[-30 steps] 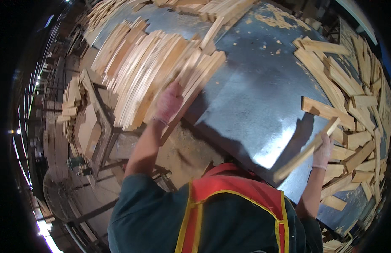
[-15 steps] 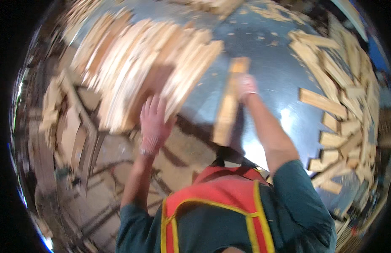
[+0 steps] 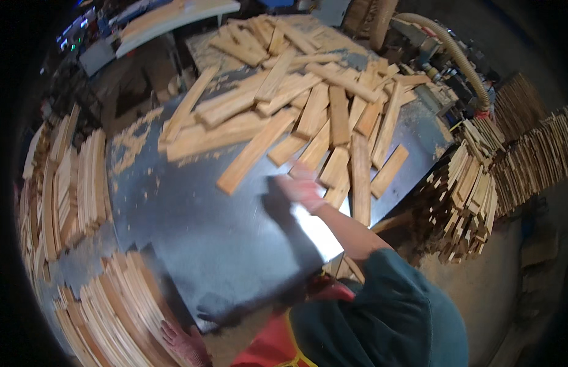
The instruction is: The person repeatedly picks up wooden planks from a pile on a metal table, inspects them, and stacks them into a neat pile. The person handles the planks one by one, turning them over and aligning them before placing them in the stack.
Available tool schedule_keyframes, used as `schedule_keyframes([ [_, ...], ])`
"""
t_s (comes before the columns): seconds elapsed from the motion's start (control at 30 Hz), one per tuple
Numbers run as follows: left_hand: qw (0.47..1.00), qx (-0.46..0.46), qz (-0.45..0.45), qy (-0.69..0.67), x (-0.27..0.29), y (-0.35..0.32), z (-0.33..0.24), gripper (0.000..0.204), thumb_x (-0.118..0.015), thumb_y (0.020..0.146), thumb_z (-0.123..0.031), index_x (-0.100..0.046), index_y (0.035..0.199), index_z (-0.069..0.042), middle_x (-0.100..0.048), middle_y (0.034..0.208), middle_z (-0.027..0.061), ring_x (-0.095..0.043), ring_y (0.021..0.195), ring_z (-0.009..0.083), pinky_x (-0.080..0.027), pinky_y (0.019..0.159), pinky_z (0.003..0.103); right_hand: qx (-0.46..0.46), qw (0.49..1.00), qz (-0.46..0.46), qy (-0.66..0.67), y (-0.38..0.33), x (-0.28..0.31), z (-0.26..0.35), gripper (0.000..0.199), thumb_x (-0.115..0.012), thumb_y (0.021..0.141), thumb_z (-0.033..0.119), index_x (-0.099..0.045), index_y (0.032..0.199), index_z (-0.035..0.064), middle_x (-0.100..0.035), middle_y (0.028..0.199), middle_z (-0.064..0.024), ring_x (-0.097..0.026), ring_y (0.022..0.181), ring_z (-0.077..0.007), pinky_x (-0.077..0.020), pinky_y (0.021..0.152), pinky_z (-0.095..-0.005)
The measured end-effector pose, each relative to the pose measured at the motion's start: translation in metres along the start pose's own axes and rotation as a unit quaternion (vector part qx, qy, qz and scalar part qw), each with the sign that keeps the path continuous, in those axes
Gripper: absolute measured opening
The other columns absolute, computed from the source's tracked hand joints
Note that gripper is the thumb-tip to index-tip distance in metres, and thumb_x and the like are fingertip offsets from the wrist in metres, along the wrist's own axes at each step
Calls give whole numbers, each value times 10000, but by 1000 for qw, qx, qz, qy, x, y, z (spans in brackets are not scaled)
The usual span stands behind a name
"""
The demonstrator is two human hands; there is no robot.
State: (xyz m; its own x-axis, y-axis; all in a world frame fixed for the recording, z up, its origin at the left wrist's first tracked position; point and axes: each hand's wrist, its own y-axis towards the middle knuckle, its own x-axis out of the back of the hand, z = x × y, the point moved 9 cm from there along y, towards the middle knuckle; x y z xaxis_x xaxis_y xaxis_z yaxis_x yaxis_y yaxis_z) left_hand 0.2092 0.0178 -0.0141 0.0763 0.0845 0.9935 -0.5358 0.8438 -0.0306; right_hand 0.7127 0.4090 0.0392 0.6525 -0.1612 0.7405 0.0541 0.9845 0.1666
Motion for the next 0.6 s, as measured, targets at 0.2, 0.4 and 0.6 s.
schedule_keyframes([
  [0.2, 918, -337, -55, -201, -2, 41, -209, 1034, -852, 681, -332, -428, 1537, 65, -515, 1493, 276, -453, 1429, 457, -354, 1190, 573, -184, 960, -36, -206, -55, 134, -185, 877, -851, 730, 313, -461, 1460, 22, -508, 1431, -250, -515, 1311, -466, -456, 1120, -532],
  [0.4, 890, -375, 36, -256, 52, 29, -439, 886, -777, 864, -446, -460, 1566, -11, -542, 1498, 277, -554, 1351, 422, -473, 1131, 458, -200, 958, 6, 204, -65, 93, -145, 1039, -821, 841, 441, -306, 1622, -12, -478, 1551, -268, -478, 1428, -425, -354, 1244, -453],
  [0.6, 915, -312, 122, -224, 86, 21, -523, 1035, -810, 708, -503, -416, 1552, -53, -462, 1508, 186, -525, 1312, 414, -445, 1090, 519, -279, 923, -216, -151, 65, 251, -267, 937, -863, 739, 316, -470, 1518, -25, -538, 1480, -308, -481, 1427, -438, -419, 1168, -444],
])
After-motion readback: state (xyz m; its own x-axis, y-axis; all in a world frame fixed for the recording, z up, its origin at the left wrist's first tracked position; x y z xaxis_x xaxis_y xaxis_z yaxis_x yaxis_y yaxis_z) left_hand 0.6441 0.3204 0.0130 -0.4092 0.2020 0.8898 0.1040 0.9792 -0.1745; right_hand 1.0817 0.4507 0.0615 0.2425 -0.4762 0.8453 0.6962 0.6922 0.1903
